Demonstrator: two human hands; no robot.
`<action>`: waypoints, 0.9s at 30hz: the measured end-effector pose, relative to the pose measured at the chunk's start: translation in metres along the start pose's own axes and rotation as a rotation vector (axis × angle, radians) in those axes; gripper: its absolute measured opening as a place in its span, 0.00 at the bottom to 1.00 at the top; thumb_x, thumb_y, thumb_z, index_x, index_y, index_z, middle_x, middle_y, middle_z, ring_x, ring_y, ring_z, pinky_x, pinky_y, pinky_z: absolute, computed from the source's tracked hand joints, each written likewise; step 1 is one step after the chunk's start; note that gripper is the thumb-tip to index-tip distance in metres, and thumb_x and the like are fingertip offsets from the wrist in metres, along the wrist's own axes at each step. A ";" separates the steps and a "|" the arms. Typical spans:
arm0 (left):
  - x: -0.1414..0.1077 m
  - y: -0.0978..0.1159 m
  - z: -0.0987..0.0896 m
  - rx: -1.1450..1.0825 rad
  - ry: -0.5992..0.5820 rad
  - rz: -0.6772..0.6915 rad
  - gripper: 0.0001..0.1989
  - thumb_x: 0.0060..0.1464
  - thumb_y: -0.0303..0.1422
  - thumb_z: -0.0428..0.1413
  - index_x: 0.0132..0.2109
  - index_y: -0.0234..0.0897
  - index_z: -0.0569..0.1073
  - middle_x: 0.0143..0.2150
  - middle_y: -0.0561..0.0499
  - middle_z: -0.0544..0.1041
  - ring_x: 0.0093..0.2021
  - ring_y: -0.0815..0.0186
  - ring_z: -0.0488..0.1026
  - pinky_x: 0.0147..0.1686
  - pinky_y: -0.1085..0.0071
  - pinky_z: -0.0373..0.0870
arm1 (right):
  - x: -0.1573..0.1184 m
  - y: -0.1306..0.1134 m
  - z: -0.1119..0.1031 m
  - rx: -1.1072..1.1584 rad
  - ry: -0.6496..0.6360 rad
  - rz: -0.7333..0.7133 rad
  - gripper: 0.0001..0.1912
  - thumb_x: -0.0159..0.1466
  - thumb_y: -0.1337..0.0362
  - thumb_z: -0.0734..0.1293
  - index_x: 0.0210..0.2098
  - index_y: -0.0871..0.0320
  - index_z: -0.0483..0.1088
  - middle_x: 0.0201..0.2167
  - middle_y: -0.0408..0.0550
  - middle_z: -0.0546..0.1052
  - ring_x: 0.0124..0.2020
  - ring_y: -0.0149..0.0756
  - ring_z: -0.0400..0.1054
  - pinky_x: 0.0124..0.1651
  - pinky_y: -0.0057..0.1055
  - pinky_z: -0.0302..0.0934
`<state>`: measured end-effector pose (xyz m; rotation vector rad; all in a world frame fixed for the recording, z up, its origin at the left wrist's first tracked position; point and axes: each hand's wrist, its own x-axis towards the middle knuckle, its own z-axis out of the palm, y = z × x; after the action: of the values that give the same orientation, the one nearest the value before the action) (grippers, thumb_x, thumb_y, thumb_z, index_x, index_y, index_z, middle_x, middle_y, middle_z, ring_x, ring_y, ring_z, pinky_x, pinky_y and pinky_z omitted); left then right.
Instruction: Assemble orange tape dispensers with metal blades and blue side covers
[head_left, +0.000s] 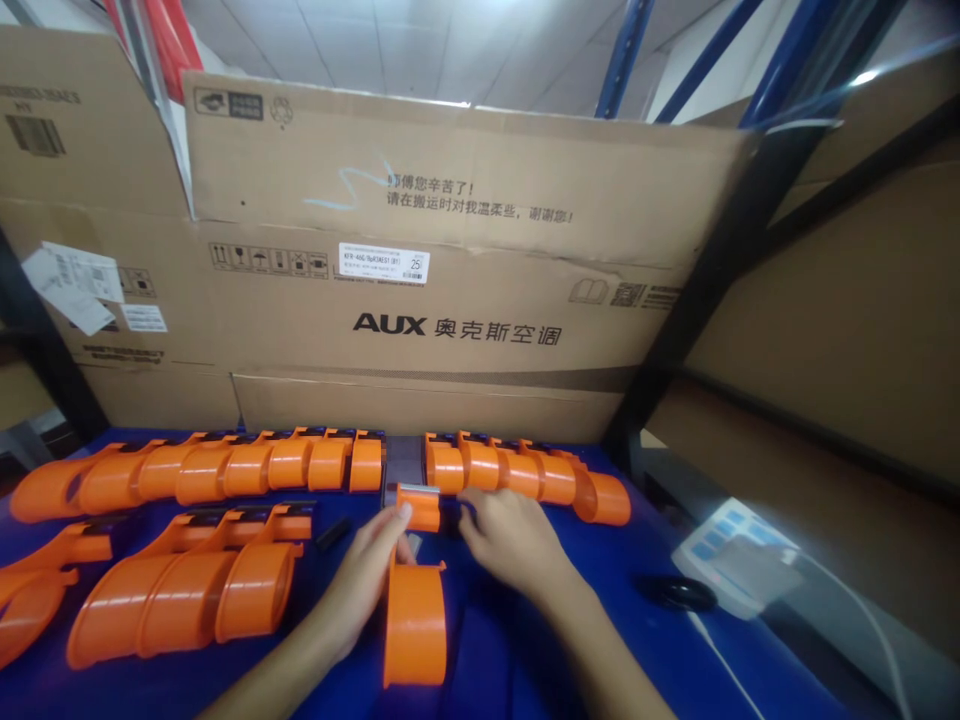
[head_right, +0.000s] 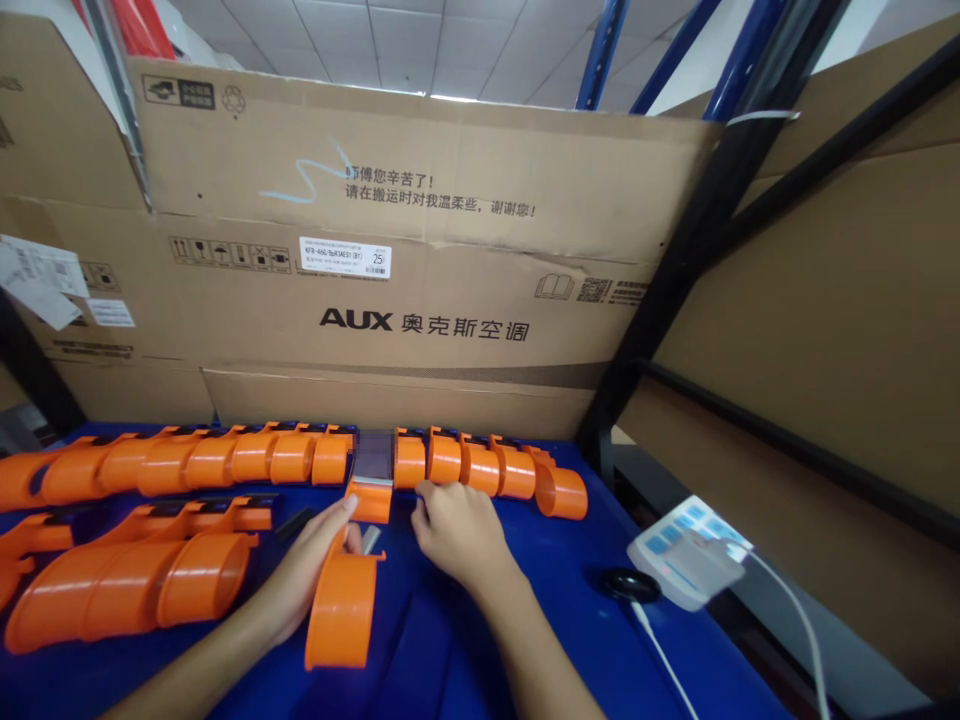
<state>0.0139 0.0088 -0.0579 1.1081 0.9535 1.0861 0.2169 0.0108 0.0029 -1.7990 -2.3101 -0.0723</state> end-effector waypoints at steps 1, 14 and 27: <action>0.000 0.001 0.000 0.001 -0.011 0.009 0.29 0.59 0.58 0.54 0.25 0.37 0.70 0.22 0.55 0.67 0.23 0.68 0.62 0.26 0.73 0.58 | -0.001 0.003 0.003 -0.018 -0.018 0.015 0.09 0.66 0.67 0.64 0.39 0.57 0.77 0.37 0.55 0.83 0.39 0.47 0.77 0.35 0.32 0.58; 0.007 -0.005 -0.002 -0.087 0.046 0.051 0.23 0.56 0.54 0.59 0.28 0.38 0.72 0.25 0.54 0.73 0.28 0.65 0.69 0.37 0.70 0.69 | -0.003 0.008 -0.004 0.198 0.204 -0.078 0.14 0.70 0.60 0.62 0.51 0.55 0.75 0.47 0.54 0.81 0.46 0.47 0.76 0.45 0.37 0.66; 0.001 0.000 0.003 -0.023 -0.096 0.020 0.20 0.54 0.48 0.62 0.46 0.38 0.76 0.26 0.52 0.78 0.26 0.65 0.72 0.29 0.72 0.66 | -0.004 -0.004 0.000 0.440 0.226 -0.288 0.16 0.71 0.60 0.64 0.55 0.50 0.75 0.45 0.52 0.79 0.45 0.44 0.75 0.46 0.37 0.70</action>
<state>0.0166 0.0091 -0.0571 1.1432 0.8540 1.0476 0.2139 0.0055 0.0024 -1.1808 -2.1900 0.1673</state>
